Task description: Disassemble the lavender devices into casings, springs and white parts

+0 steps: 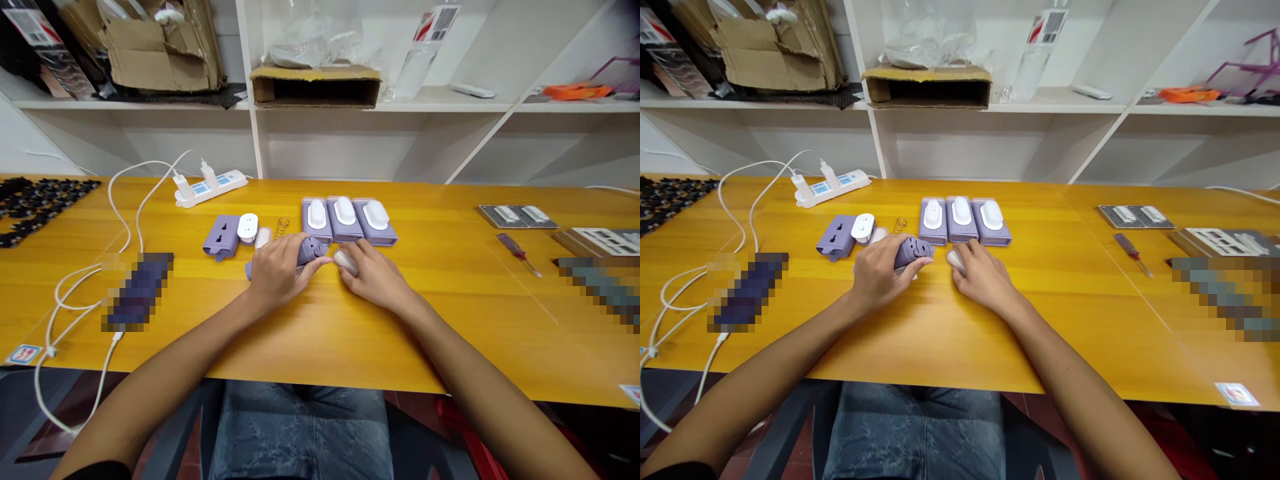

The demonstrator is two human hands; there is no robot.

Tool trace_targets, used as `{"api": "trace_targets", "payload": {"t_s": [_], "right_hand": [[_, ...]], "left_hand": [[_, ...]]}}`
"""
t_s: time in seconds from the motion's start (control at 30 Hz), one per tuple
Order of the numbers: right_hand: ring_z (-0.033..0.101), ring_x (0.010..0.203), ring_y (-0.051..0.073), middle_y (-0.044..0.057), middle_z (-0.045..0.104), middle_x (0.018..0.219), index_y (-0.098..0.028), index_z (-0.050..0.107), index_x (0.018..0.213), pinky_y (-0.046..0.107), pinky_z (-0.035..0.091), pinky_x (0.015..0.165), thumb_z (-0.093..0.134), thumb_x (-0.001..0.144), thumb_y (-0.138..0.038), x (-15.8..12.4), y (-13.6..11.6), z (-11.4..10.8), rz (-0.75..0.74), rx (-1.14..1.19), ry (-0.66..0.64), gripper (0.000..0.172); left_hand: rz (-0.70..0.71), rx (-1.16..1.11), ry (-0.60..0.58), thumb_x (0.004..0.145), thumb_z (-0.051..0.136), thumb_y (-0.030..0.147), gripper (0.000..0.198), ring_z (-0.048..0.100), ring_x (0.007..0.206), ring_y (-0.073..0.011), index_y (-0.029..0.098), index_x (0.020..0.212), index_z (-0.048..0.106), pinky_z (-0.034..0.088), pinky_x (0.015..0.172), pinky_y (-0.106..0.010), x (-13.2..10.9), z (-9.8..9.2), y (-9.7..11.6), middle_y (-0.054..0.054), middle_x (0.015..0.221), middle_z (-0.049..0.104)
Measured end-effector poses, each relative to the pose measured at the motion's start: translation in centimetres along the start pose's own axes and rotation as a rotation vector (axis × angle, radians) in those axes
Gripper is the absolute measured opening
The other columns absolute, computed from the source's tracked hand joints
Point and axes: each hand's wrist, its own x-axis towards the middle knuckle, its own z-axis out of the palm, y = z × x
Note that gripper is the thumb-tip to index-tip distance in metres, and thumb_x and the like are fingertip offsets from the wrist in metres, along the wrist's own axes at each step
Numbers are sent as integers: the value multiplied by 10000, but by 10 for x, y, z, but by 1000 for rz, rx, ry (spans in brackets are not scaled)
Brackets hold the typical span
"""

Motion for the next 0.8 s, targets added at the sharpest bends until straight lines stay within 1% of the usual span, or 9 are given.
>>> {"api": "trace_targets", "payload": {"t_s": [0.13,0.2,0.3,0.37,0.47,0.5,0.57,0.7,0.8], "right_hand": [[691,1094,373,176,665,1297,-196,620,1399,442,541,852,581,1019,-340,2,6,-2,106,-46,-7,408],[690,1103,391,187,661,1286,-187,624,1390,465,551,851,566,1030,-347,3,7,-2,126,-75,-9,398],[658,1187,439,220,647,1273,-153,648,1358,523,570,902,555,1037,-328,2,8,-2,65,-125,39,378],[636,1223,452,237,638,1274,-132,653,1356,570,568,969,555,1044,-323,1,6,-3,-34,-104,127,380],[644,1241,401,217,642,1310,-158,616,1429,569,562,1054,563,1068,-332,-2,-1,-4,-246,132,262,403],[655,1240,375,199,647,1328,-184,599,1454,546,570,1057,574,1072,-329,-4,-4,-5,-316,245,278,409],[684,1187,328,159,665,1346,-239,581,1476,495,599,1003,616,1061,-314,-7,-12,-4,-401,441,250,422],[704,1010,280,111,719,1251,-267,584,1487,437,621,861,735,998,-311,-11,-23,0,-372,637,217,514],[709,1010,266,107,733,1264,-278,606,1480,404,624,820,752,994,-310,-12,-26,0,-375,723,224,508]], "left_hand": [[2,-10,-5,1045,715,578,454,818,904,-252,170,1230,641,588,756,-347,1,-1,1,-97,1043,842],[8,-25,1,1041,731,557,445,819,897,-251,163,1227,638,589,757,-347,1,-1,1,-97,1039,842],[11,-31,3,1041,733,550,444,822,907,-255,163,1236,638,599,771,-356,1,-1,1,-105,1049,842],[9,-40,6,1036,734,566,456,824,923,-258,171,1242,640,608,776,-361,0,-2,1,-106,1055,841],[17,-100,8,1035,735,568,452,827,934,-257,182,1251,640,624,792,-365,0,-4,5,-102,1048,838],[25,-125,9,1037,733,561,447,827,926,-255,182,1254,638,627,789,-365,0,-5,6,-101,1042,837],[45,-161,15,1042,728,543,432,825,902,-252,179,1254,633,625,762,-364,1,-6,10,-100,1026,833],[70,-199,23,1043,732,496,398,825,892,-263,166,1244,633,621,732,-366,1,-8,15,-104,1016,830],[86,-235,2,1048,718,497,402,826,902,-268,162,1253,632,640,753,-376,1,-7,13,-114,1032,830]]}}
